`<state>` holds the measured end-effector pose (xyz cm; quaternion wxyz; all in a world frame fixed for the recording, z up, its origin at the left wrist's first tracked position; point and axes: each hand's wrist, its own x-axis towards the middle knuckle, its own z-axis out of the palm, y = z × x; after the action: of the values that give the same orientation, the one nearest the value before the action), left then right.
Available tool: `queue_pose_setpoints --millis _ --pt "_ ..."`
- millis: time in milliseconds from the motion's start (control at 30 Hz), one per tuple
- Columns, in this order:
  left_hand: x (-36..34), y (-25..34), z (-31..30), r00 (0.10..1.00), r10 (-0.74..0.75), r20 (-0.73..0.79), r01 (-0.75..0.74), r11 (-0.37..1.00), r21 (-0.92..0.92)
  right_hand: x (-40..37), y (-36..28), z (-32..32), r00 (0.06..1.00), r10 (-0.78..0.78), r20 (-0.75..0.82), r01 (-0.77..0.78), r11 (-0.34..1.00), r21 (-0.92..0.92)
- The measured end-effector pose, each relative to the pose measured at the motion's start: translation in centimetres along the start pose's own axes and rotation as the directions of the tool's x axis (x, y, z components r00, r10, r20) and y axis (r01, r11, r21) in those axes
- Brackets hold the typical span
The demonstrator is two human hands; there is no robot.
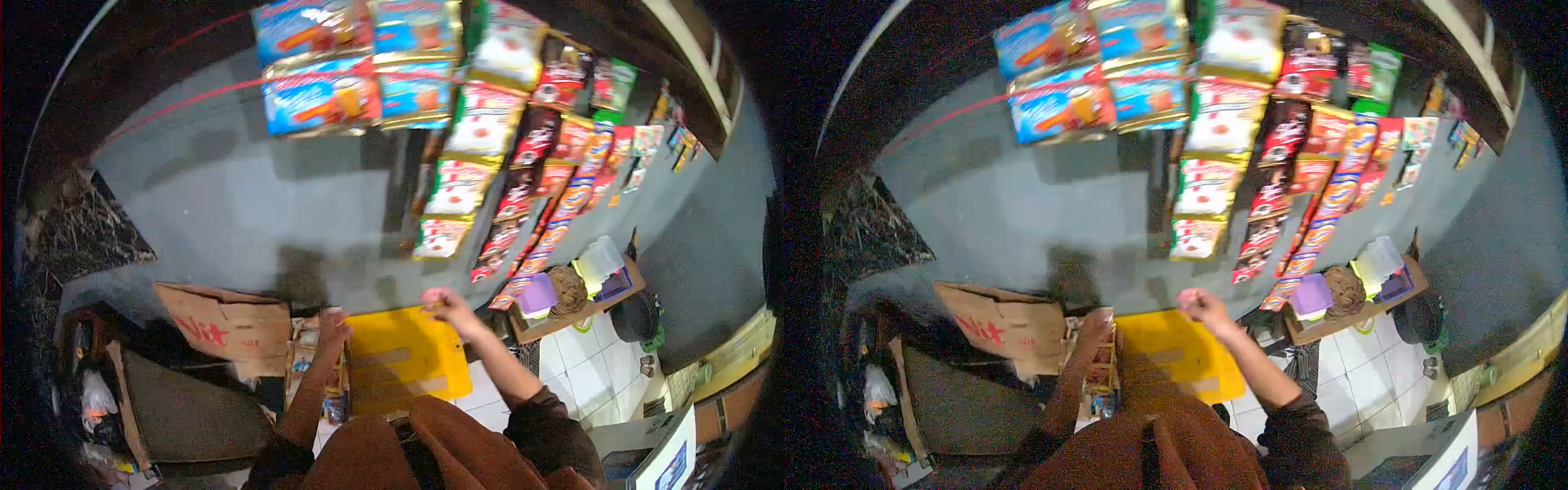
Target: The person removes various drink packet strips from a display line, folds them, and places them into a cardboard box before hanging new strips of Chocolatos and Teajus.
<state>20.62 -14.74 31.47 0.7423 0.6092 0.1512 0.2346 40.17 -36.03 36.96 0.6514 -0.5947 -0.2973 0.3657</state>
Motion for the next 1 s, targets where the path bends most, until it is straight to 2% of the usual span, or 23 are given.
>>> queue_pose_setpoints --millis 33,67,133,167,200,233,267,300,333,367,433,500,567,633,667,700,767,800,867,900,967,1000 --pt "1.2 1.9 3.0 0.992 0.103 0.072 -0.111 0.986 0.123 -1.5 -4.5 -1.2 0.995 -0.031 -0.098 0.028 0.999 -0.034" --pt "2.1 4.8 6.4 0.969 0.195 0.152 -0.227 0.945 0.234 -1.8 -6.3 -3.9 0.983 -0.168 -0.079 0.162 0.984 -0.075" --pt "3.3 10.5 13.3 0.956 0.188 0.224 -0.240 0.942 0.234 -3.6 -11.3 -7.1 0.900 -0.372 -0.227 0.355 0.928 -0.114" --pt "4.0 12.5 16.0 0.910 0.270 0.314 -0.336 0.925 0.179 -4.8 -13.9 -8.5 0.871 -0.405 -0.277 0.379 0.914 -0.145" --pt "4.7 14.2 18.3 0.849 0.349 0.397 -0.423 0.899 0.114 -5.6 -15.8 -9.8 0.797 -0.493 -0.349 0.465 0.870 -0.166" --pt "5.5 15.9 20.8 0.832 0.348 0.431 -0.446 0.882 0.150 -6.3 -17.4 -11.4 0.744 -0.529 -0.407 0.472 0.848 -0.239" --pt "6.3 17.4 23.1 0.816 0.342 0.466 -0.469 0.863 0.188 -6.7 -18.6 -12.9 0.679 -0.565 -0.469 0.542 0.816 -0.199" --pt "7.1 18.5 25.1 0.809 0.349 0.474 -0.488 0.847 0.210 -6.8 -19.6 -15.1 0.649 -0.588 -0.483 0.535 0.804 -0.261" --pt "7.7 19.9 27.3 0.784 0.392 0.482 -0.525 0.832 0.179 -6.9 -21.0 -16.1 0.609 -0.596 -0.523 0.568 0.788 -0.237" --pt "8.9 20.2 29.1 0.761 0.459 0.458 -0.557 0.825 0.099 -6.5 -21.9 -17.7 0.610 -0.621 -0.492 0.575 0.774 -0.265" --pt "10.0 21.4 32.4 0.763 0.523 0.380 -0.602 0.789 0.124 -6.1 -24.1 -18.7 0.568 -0.701 -0.432 0.606 0.711 -0.358" --pt "11.5 21.5 34.5 0.802 0.524 0.287 -0.589 0.774 0.234 -4.1 -24.2 -20.6 0.515 -0.779 -0.357 0.512 0.614 -0.601" --pt "11.9 21.7 36.1 0.845 0.453 0.284 -0.517 0.828 0.217 -1.8 -23.8 -22.1 0.353 -0.894 -0.276 0.489 0.427 -0.761" --pt "11.9 21.4 37.0 0.833 0.488 0.263 -0.536 0.828 0.163 -3.2 -24.8 -20.3 0.385 -0.869 -0.312 0.385 0.458 -0.801" --pt "12.1 21.2 37.2 0.827 0.512 0.231 -0.558 0.796 0.235 -3.8 -25.1 -19.9 0.479 -0.817 -0.320 0.237 0.471 -0.849" --pt "11.9 21.2 37.4 0.820 0.531 0.214 -0.571 0.787 0.234 -2.9 -24.5 -20.4 0.457 -0.837 -0.301 0.270 0.453 -0.850" --pt "12.1 21.1 37.6 0.814 0.552 0.180 -0.580 0.764 0.283 -1.3 -23.8 -21.4 0.309 -0.915 -0.261 0.229 0.338 -0.913" --pt "12.4 21.2 37.6 0.813 0.555 0.176 -0.582 0.760 0.288 -1.5 -24.2 -21.3 0.308 -0.916 -0.258 0.238 0.337 -0.911" --pt "13.0 21.6 37.7 0.856 0.492 0.157 -0.517 0.817 0.257 -2.4 -24.7 -21.0 0.420 -0.828 -0.371 0.286 0.509 -0.812" --pt "12.9 22.2 38.0 0.853 0.500 0.151 -0.522 0.813 0.258 -2.9 -25.1 -20.8 0.420 -0.832 -0.363 0.295 0.503 -0.812" --pt "12.9 23.1 38.7 0.862 0.420 0.285 -0.470 0.872 0.138 -3.8 -25.6 -20.6 0.455 -0.790 -0.412 0.224 0.549 -0.805" --pt "12.6 23.6 39.1 0.879 0.366 0.306 -0.418 0.899 0.128 -3.7 -25.6 -20.9 0.441 -0.785 -0.436 0.222 0.566 -0.794"
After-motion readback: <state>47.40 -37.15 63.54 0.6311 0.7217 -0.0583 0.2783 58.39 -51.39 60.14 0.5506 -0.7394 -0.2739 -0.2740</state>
